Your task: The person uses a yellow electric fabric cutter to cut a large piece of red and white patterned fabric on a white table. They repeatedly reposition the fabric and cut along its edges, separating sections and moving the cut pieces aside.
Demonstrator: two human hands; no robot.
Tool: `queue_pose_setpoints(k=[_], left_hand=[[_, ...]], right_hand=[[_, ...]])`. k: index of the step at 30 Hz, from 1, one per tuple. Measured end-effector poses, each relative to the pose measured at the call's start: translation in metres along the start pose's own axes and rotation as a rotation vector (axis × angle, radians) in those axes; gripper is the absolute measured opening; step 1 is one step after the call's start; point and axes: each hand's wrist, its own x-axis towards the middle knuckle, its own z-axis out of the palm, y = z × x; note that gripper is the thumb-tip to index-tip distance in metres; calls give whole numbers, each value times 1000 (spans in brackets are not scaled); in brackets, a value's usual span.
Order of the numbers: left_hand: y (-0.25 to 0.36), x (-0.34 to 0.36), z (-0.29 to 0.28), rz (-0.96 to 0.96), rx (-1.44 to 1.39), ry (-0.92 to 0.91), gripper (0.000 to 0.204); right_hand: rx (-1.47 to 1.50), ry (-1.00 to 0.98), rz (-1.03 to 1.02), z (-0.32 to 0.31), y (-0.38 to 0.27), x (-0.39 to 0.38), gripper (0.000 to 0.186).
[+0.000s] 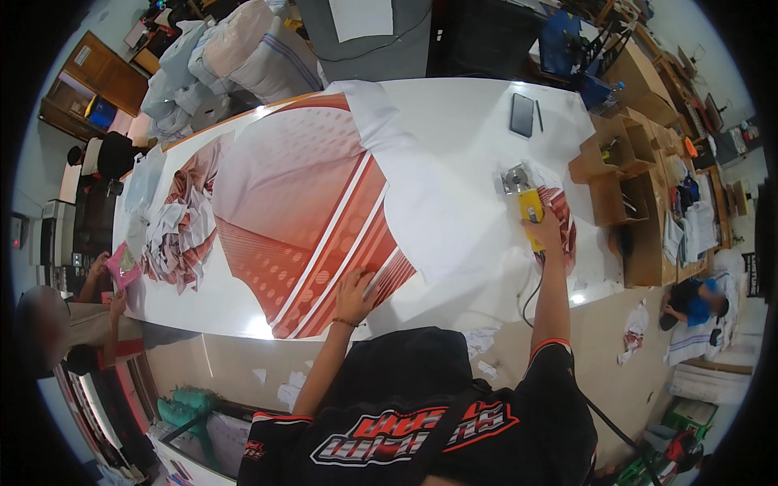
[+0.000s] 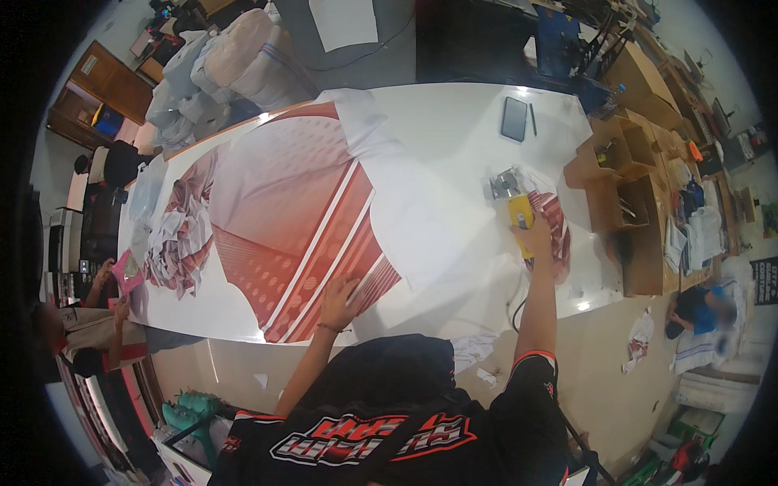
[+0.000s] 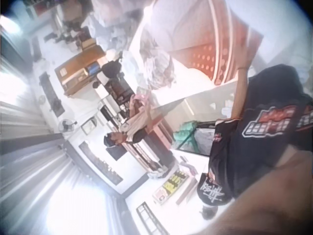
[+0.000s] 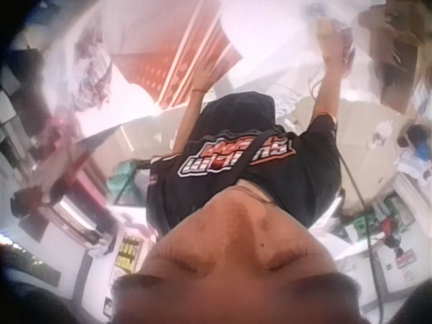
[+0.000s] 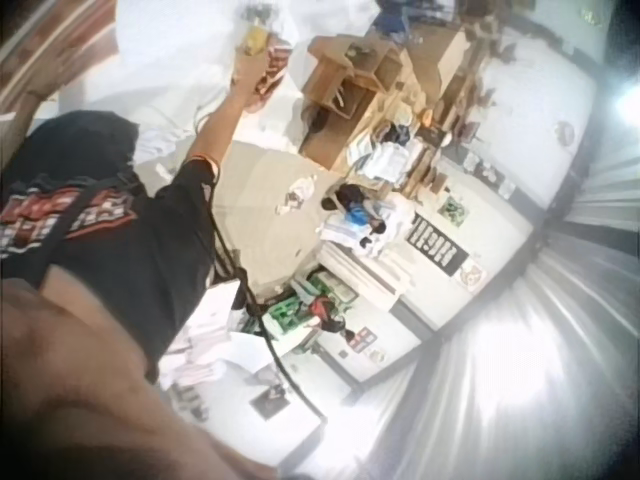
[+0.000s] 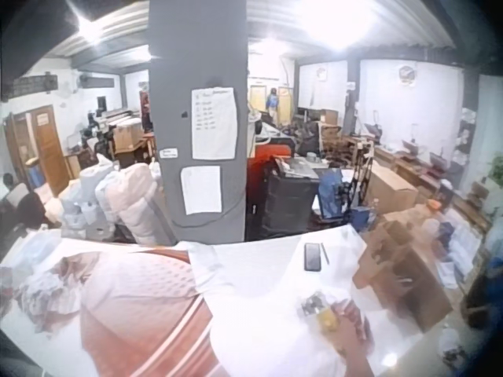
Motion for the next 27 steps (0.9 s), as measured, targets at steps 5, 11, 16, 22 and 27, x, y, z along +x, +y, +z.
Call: queue_pose_setpoints(k=[5,11,16,22,27], left_hand=[[-29,3,-23,-139,61,133,52],[-88,-29,-53,-408,265,232,70],[-107,-46,-66,-547,410,52,113],[-92,-65,-64,-668,399,-73,134],[-74,-114,-47,-683,388,-70,135]], right_hand=[[-112,58,86,-14,-25,-7,68],[594,-180,180,3,-55,-72,54],[667,-301,127,43,-80,-141,57],[500,-174,186,65,-80,-205,56],[351,-95,167,54,-64,-236,54]])
